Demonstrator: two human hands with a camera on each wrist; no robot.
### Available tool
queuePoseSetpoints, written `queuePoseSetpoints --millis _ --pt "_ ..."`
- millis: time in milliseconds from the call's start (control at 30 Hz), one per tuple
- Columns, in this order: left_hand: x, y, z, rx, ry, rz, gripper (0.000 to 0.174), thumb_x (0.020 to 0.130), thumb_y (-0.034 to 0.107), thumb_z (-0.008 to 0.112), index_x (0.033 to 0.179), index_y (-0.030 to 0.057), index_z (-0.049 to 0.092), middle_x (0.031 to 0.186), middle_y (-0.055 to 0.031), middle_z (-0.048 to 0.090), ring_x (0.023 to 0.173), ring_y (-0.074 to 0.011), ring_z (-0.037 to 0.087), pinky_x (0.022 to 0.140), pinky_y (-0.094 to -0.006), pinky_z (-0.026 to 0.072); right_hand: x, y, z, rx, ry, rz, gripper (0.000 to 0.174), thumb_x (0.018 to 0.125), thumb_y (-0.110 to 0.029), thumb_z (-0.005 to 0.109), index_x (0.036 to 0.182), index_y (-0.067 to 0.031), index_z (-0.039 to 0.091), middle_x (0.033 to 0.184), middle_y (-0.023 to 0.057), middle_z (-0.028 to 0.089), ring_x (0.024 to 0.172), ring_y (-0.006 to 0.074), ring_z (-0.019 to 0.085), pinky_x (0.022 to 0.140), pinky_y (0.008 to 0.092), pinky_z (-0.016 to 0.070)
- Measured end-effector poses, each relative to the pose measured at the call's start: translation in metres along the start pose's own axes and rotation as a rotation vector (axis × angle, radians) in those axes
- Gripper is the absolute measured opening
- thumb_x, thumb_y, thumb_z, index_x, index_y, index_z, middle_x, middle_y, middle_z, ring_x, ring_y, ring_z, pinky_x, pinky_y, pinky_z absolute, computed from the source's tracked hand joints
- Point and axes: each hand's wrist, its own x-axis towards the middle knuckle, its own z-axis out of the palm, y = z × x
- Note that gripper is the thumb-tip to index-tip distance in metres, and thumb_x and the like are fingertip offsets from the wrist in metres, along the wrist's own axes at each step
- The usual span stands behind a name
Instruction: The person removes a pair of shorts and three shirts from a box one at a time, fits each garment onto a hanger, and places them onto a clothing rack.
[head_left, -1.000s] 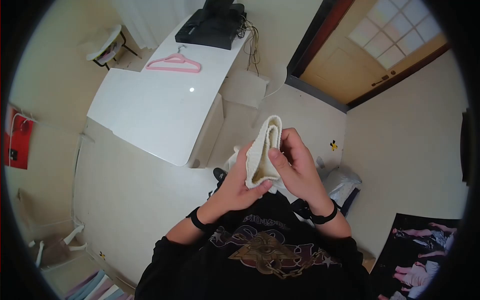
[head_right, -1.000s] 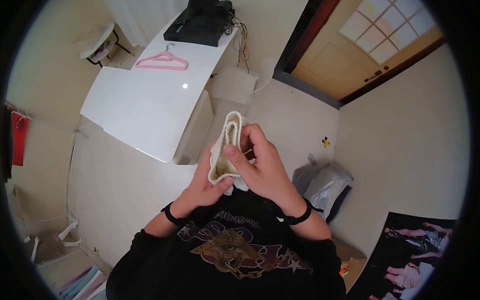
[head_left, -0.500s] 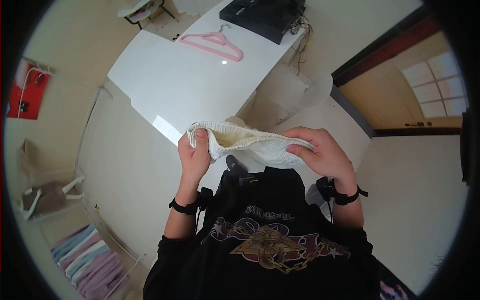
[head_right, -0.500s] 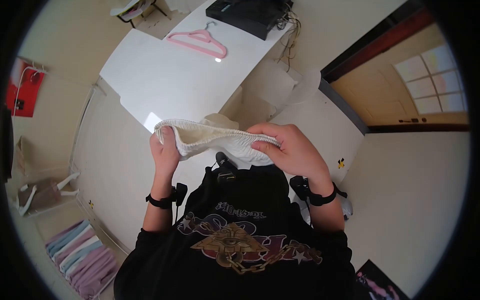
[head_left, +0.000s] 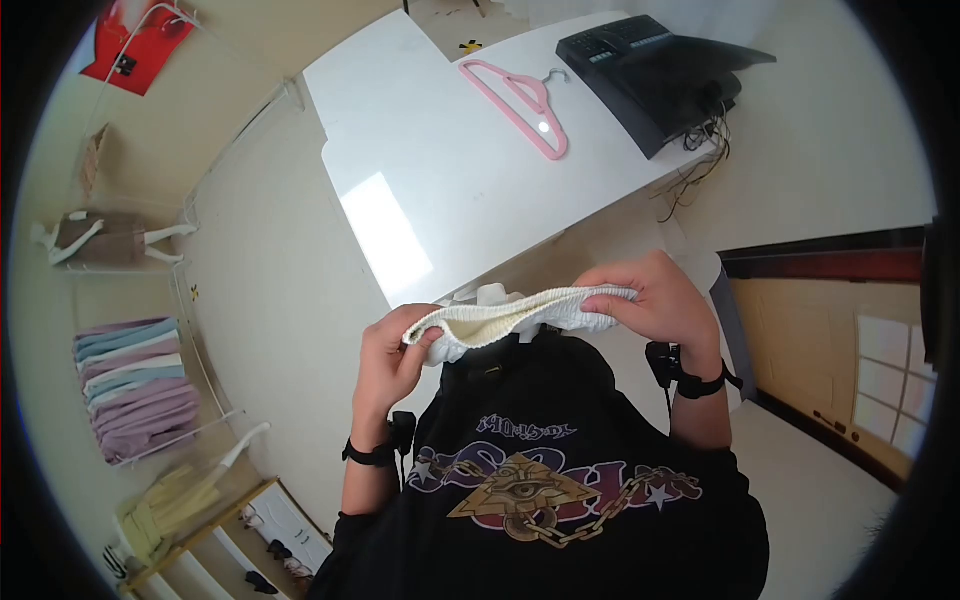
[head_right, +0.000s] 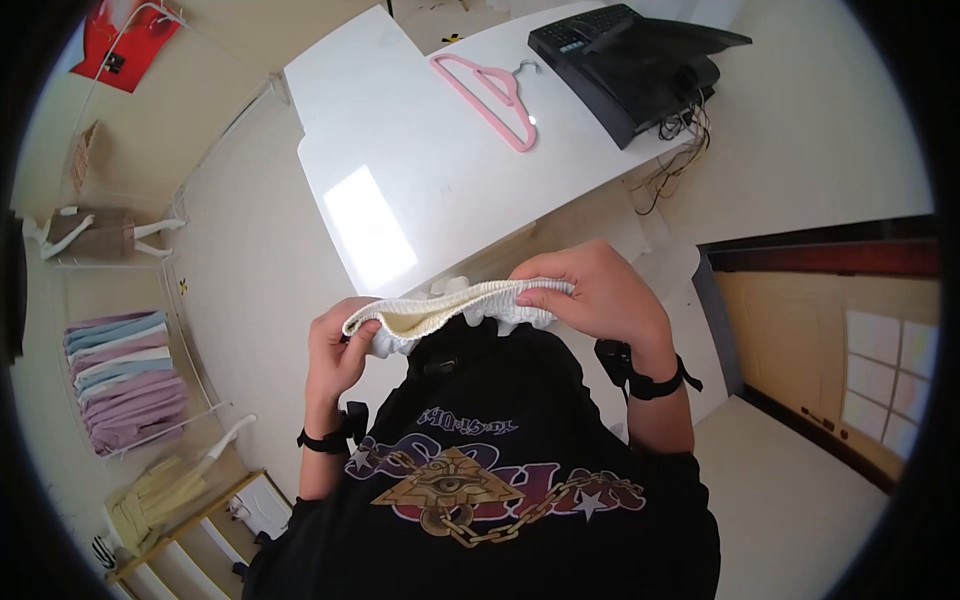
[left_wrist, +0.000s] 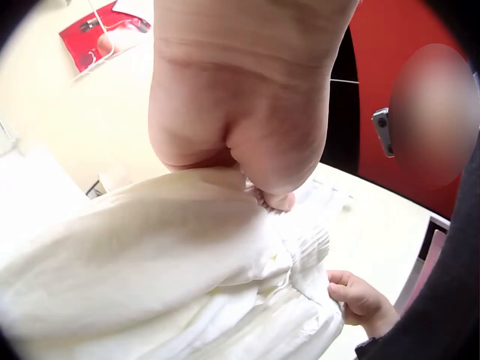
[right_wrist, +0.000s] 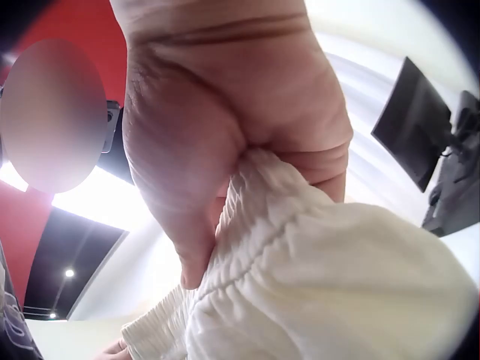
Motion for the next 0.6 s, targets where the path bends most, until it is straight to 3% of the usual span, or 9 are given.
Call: queuePoseSetpoints --millis 33,133,233,267,333,433,467,533,600 --pt "0.002 0.0 0.001 -0.003 0.022 -0.006 0.015 0.101 0.005 0.072 0.113 -0.0021 0.077 0.094 -0.0091 0.078 0.082 -0.0117 0.071 0.071 -0.0265 0.0564 0.014 0.005 -0.005 0.056 -0.055 -0.065 0.02 0.091 -0.012 0.08 0.111 -0.0054 0.081 0.089 0.0135 0.078 0.074 0.0202 0.072 0.069 0.0301 0.0535" --pt "-0.003 -0.005 0.002 -0.103 0.194 -0.262 0.029 0.106 0.004 0.062 0.134 0.001 0.069 0.097 -0.0108 0.074 0.083 -0.0118 0.066 0.072 -0.0274 0.0544 0.059 0.011 -0.011 -0.026 -0.161 -0.084 0.022 0.091 -0.013 0.08 0.111 -0.0039 0.08 0.093 0.0137 0.08 0.077 0.0224 0.075 0.071 0.0311 0.0553" --pt "0.013 -0.004 -0.001 0.016 0.19 -0.236 0.033 0.105 0.002 0.062 0.138 0.0023 0.067 0.094 -0.0099 0.07 0.073 -0.0131 0.062 0.066 -0.0262 0.0515 0.098 0.02 -0.005 -0.058 -0.21 -0.045 0.024 0.092 -0.016 0.078 0.113 -0.0042 0.08 0.093 0.0144 0.079 0.078 0.0262 0.074 0.072 0.0338 0.0556" --pt "0.021 -0.011 -0.003 -0.008 0.195 -0.238 0.033 0.105 0.002 0.062 0.138 0.0023 0.067 0.094 -0.0099 0.07 0.073 -0.0131 0.062 0.066 -0.0262 0.0515 0.11 0.025 -0.004 -0.128 -0.209 -0.036 0.024 0.093 -0.02 0.076 0.112 -0.0056 0.079 0.086 0.0143 0.076 0.075 0.0276 0.073 0.07 0.0356 0.0543" --pt "0.036 -0.025 -0.006 0.089 0.051 -0.024 0.029 0.101 0.004 0.068 0.13 0.0024 0.069 0.092 -0.0105 0.068 0.069 -0.016 0.062 0.064 -0.0274 0.0513 0.13 0.034 -0.004 -0.221 -0.227 -0.018 0.026 0.094 -0.025 0.075 0.112 -0.007 0.079 0.08 0.0142 0.074 0.072 0.029 0.071 0.068 0.0374 0.0531" --pt "0.047 -0.016 -0.001 -0.048 0.085 -0.183 0.025 0.096 0.009 0.077 0.118 0.0023 0.069 0.092 -0.0111 0.068 0.071 -0.0206 0.064 0.065 -0.0295 0.0533 0.151 0.048 -0.006 -0.297 -0.316 0.005 0.028 0.094 -0.027 0.074 0.113 -0.0067 0.076 0.078 0.014 0.072 0.072 0.0314 0.07 0.068 0.04 0.0527" --pt "0.053 -0.006 -0.001 -0.062 0.08 -0.225 0.032 0.087 0.011 0.087 0.111 0.0025 0.066 0.098 -0.012 0.071 0.078 -0.0232 0.069 0.067 -0.0317 0.0557 0.159 0.052 -0.007 -0.277 -0.381 0.028 0.028 0.095 -0.025 0.074 0.114 -0.0046 0.075 0.081 0.0134 0.074 0.074 0.0284 0.071 0.07 0.0378 0.0536" --pt "0.06 -0.005 0.005 -0.024 0.116 -0.189 0.036 0.085 0.01 0.088 0.112 0.0031 0.065 0.099 -0.0126 0.071 0.081 -0.024 0.07 0.066 -0.0321 0.0564 0.179 0.056 -0.009 -0.249 -0.442 0.044 0.029 0.097 -0.024 0.074 0.116 -0.0025 0.074 0.085 0.0127 0.076 0.075 0.0255 0.071 0.073 0.0356 0.0546" --pt "0.064 -0.003 0.01 0.046 0.16 -0.198 0.044 0.079 0.006 0.091 0.113 0.0054 0.063 0.103 -0.0134 0.073 0.086 -0.0266 0.073 0.069 -0.035 0.0581 0.2 0.061 -0.011 -0.099 -0.598 0.19 0.03 0.101 -0.028 0.072 0.116 -0.0017 0.072 0.089 0.0127 0.077 0.075 0.0215 0.07 0.074 0.0339 0.0549"
